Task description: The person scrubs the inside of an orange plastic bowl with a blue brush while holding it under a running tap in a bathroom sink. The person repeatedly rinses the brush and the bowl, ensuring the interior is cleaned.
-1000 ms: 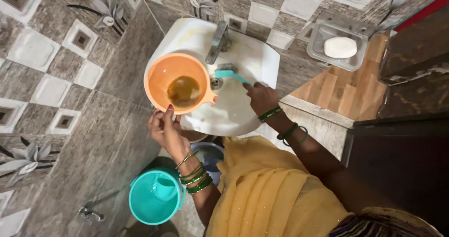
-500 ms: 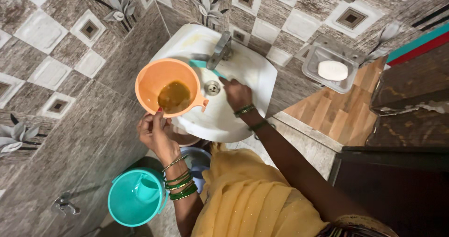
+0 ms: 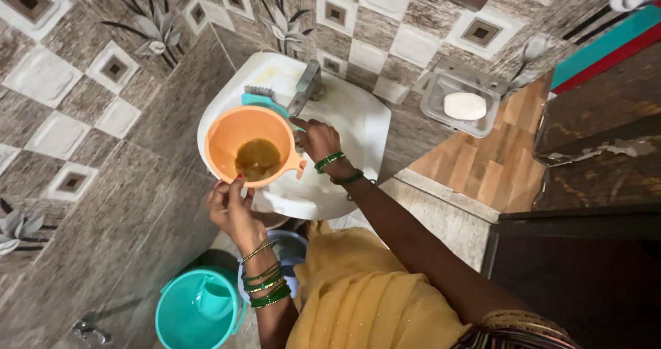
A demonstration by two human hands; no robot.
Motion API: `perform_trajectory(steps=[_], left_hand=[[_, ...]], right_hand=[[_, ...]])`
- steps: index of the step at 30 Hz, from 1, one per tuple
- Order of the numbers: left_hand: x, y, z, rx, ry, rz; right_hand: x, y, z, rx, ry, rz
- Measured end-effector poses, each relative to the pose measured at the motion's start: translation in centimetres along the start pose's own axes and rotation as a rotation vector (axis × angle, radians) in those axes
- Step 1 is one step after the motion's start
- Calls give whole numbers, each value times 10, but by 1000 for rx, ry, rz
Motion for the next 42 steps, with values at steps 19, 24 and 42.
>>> perform_trajectory(steps=[19,24,42], left_hand=[[9,-3,-21,16,-9,-70],[7,-4,-21,31,39,-89],[3,3,-10,55,60,-112]], right_hand=[[-29,-21,22,67,-122,63],[-58,-33,23,189,-96,-11],[-24,3,18,-75,-322,-129]])
Point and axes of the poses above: each hand's wrist, its own y-axis towards the middle knuckle, its own x-axis out of the palm, z = x × y, the point moved 2 cm from there along y, towards the middle knuckle, and after that the axes turned 5 degrees about -x, right-handed, at the moved point
